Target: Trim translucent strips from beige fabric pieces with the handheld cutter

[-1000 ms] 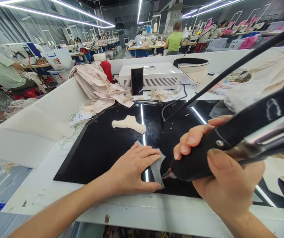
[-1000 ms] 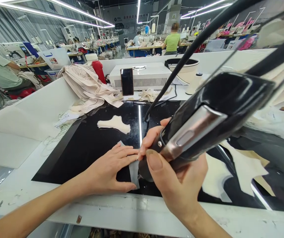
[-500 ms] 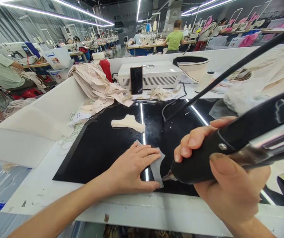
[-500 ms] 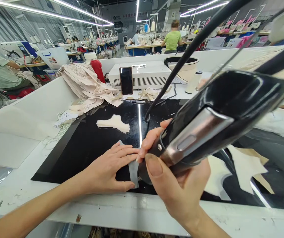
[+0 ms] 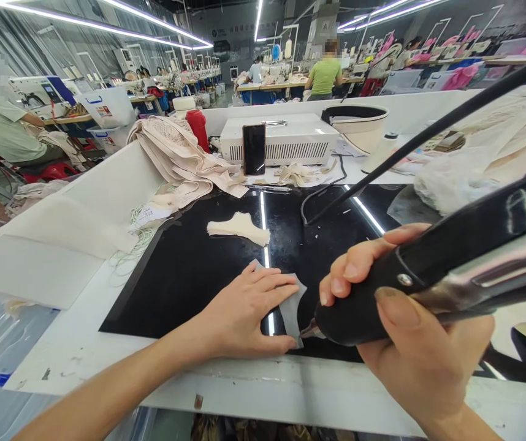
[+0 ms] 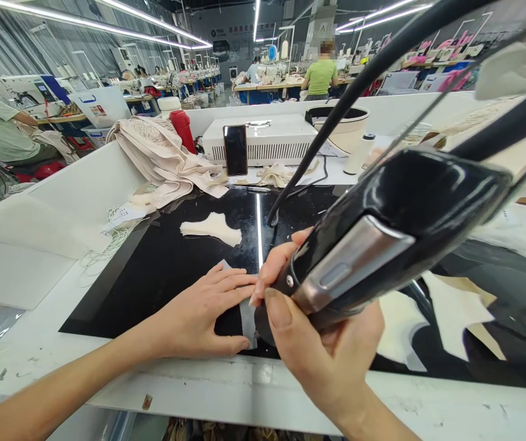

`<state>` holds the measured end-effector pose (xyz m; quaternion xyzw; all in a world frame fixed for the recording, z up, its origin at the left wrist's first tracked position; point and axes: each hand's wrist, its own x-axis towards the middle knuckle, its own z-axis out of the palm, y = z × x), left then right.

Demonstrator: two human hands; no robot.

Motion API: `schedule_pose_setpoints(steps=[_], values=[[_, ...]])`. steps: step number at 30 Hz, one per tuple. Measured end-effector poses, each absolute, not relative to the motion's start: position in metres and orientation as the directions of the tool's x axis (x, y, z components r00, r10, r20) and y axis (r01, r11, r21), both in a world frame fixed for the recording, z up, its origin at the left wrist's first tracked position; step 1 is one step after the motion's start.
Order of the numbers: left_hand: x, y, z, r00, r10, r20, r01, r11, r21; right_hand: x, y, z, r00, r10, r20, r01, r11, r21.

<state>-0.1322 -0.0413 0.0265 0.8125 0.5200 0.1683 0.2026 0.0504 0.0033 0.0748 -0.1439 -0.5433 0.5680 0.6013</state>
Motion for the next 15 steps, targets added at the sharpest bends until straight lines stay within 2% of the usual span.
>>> schedule_pose_setpoints(steps=[7, 15], values=[[-0.14, -0.043, 0.023, 0.348, 0.926, 0.146, 0.741, -0.367, 0.562, 0.055, 0.011, 0.073, -0.216, 0.839, 0.5, -0.484, 0.353, -0.801], [-0.14, -0.046, 0.02, 0.391, 0.879, 0.273, 0.735, -0.476, 0.483, 0.064, 0.041, 0.077, 0.058, 0.86, 0.507, -0.365, 0.491, -0.791]])
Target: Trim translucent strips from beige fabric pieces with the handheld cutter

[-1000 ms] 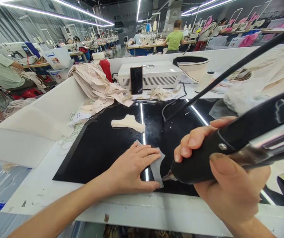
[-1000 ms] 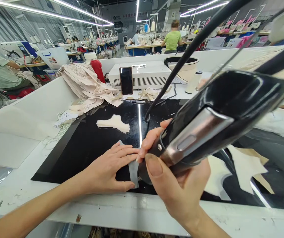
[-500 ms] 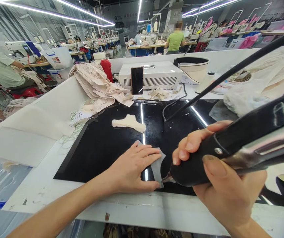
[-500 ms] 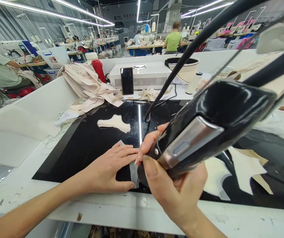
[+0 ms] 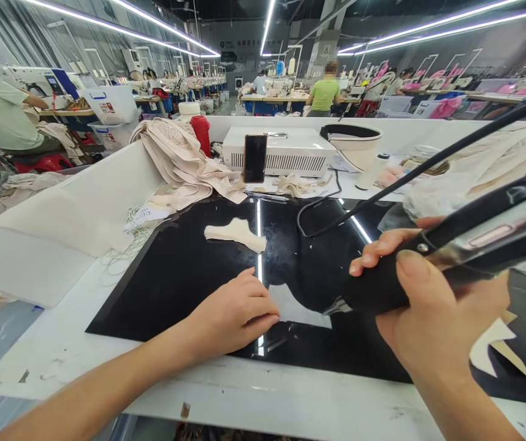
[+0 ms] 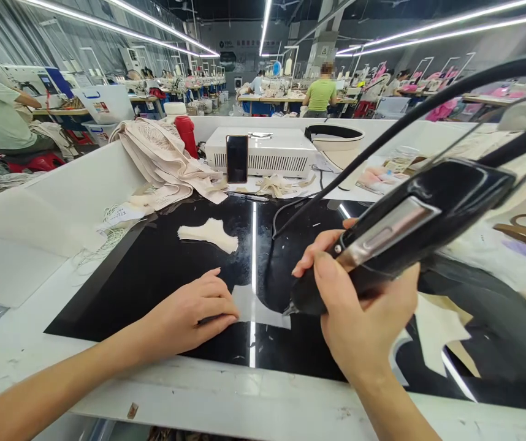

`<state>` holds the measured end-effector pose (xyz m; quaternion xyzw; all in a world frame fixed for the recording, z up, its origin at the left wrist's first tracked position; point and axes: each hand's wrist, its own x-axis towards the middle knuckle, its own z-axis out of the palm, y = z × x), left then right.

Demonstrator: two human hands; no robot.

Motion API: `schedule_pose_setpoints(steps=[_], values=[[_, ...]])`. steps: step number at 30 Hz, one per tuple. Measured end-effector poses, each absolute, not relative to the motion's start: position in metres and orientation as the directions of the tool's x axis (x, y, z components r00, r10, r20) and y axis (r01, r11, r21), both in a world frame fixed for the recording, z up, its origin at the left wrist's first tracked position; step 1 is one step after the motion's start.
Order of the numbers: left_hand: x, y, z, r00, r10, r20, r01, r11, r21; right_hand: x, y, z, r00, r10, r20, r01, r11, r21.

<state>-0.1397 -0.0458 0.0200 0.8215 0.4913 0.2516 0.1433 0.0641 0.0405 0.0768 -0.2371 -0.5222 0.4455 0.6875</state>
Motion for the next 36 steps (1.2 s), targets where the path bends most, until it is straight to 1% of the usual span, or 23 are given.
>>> schedule_pose_setpoints(steps=[2, 4, 6, 9, 13, 15, 19, 24, 31, 36], values=[[-0.138, -0.047, 0.019, 0.409, 0.865, 0.292, 0.713, -0.502, 0.489, 0.062, 0.042, 0.08, 0.081, 0.857, 0.509, -0.364, 0.501, -0.785], [-0.137, -0.048, 0.019, 0.408, 0.863, 0.297, 0.696, -0.504, 0.511, 0.058, 0.039, 0.084, 0.072, 0.871, 0.487, -0.383, 0.474, -0.793], [-0.137, -0.047, 0.019, 0.401, 0.87, 0.287, 0.679, -0.492, 0.545, 0.052, 0.032, 0.087, 0.039, 0.888, 0.458, -0.413, 0.431, -0.802], [-0.136, -0.045, 0.022, 0.406, 0.875, 0.263, 0.66, -0.48, 0.578, 0.045, 0.022, 0.086, -0.023, 0.881, 0.473, -0.459, 0.411, -0.788], [-0.134, -0.045, 0.027, 0.416, 0.88, 0.229, 0.657, -0.465, 0.594, 0.041, 0.016, 0.078, -0.113, 0.872, 0.476, -0.474, 0.373, -0.797], [-0.134, -0.045, 0.028, 0.415, 0.88, 0.232, 0.655, -0.466, 0.595, 0.04, 0.015, 0.074, -0.131, 0.872, 0.472, -0.479, 0.362, -0.8], [-0.133, -0.044, 0.027, 0.415, 0.877, 0.243, 0.648, -0.473, 0.597, 0.039, 0.017, 0.072, -0.127, 0.859, 0.495, -0.495, 0.378, -0.783], [-0.133, -0.043, 0.025, 0.427, 0.859, 0.282, 0.633, -0.507, 0.585, 0.039, 0.016, 0.072, -0.146, 0.848, 0.509, -0.475, 0.392, -0.788], [-0.135, -0.045, 0.029, 0.4, 0.883, 0.246, 0.643, -0.462, 0.611, 0.042, 0.02, 0.07, -0.145, 0.84, 0.523, -0.45, 0.415, -0.791], [-0.141, -0.046, 0.028, 0.443, 0.873, 0.204, 0.665, -0.472, 0.579, 0.044, 0.023, 0.074, -0.091, 0.867, 0.491, -0.451, 0.403, -0.796]])
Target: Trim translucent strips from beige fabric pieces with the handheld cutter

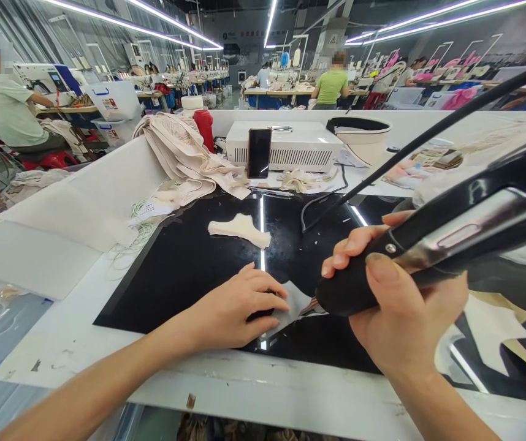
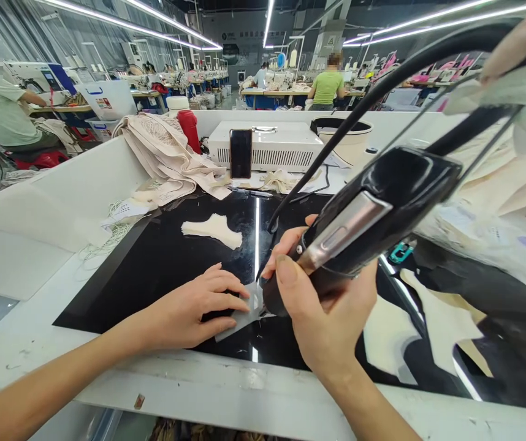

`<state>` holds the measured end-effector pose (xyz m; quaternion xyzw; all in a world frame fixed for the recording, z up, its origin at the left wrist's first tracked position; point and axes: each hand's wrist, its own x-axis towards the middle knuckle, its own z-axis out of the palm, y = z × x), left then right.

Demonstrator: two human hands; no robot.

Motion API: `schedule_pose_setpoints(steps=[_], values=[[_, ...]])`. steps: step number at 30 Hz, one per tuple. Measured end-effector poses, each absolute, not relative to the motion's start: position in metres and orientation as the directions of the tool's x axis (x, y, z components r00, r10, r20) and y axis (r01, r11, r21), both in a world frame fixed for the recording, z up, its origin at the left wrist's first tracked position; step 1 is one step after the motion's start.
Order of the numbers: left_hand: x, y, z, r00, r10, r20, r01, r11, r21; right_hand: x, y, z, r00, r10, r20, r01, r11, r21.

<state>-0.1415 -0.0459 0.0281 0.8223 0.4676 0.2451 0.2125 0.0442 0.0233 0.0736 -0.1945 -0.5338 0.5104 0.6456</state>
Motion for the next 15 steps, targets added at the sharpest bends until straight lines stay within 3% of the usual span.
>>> schedule_pose_setpoints(steps=[15], values=[[-0.147, -0.046, 0.034, 0.506, 0.853, 0.126, 0.652, -0.474, 0.591, 0.038, 0.008, 0.072, -0.159, 0.851, 0.5, -0.498, 0.368, -0.785]])
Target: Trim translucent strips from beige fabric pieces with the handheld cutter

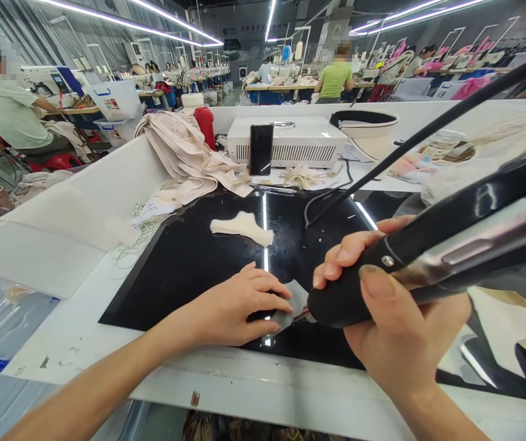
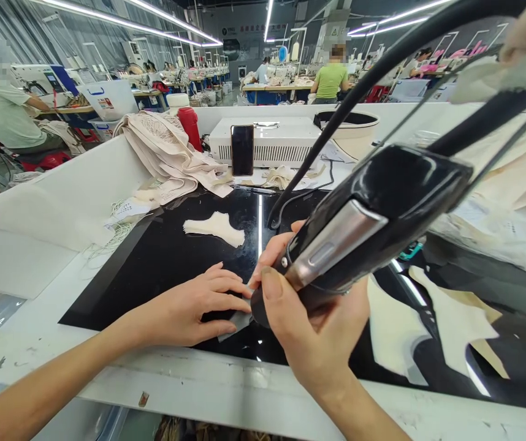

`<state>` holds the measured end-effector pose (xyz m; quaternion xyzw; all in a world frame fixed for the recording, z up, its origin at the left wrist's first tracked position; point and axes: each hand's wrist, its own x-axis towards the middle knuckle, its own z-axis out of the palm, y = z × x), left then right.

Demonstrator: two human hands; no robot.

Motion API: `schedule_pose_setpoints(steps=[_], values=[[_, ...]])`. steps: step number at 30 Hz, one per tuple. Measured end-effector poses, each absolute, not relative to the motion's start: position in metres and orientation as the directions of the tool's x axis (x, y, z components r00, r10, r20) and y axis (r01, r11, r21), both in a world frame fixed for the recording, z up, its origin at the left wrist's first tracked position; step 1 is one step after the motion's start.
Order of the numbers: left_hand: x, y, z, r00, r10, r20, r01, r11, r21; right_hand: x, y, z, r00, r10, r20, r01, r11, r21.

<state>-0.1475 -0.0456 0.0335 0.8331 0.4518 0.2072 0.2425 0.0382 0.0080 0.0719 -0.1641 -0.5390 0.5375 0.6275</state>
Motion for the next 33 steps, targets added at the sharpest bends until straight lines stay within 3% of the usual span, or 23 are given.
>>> schedule_pose_setpoints(steps=[10, 18, 33], values=[[-0.156, -0.047, 0.037, 0.557, 0.829, 0.053, 0.641, -0.47, 0.607, 0.035, 0.005, 0.071, -0.183, 0.838, 0.514, -0.549, 0.347, -0.76], [-0.157, -0.045, 0.038, 0.582, 0.812, 0.04, 0.64, -0.488, 0.594, 0.034, 0.002, 0.071, -0.197, 0.844, 0.499, -0.489, 0.357, -0.796], [-0.159, -0.043, 0.039, 0.563, 0.821, 0.093, 0.644, -0.506, 0.574, 0.034, -0.001, 0.075, -0.238, 0.838, 0.491, -0.538, 0.306, -0.785]])
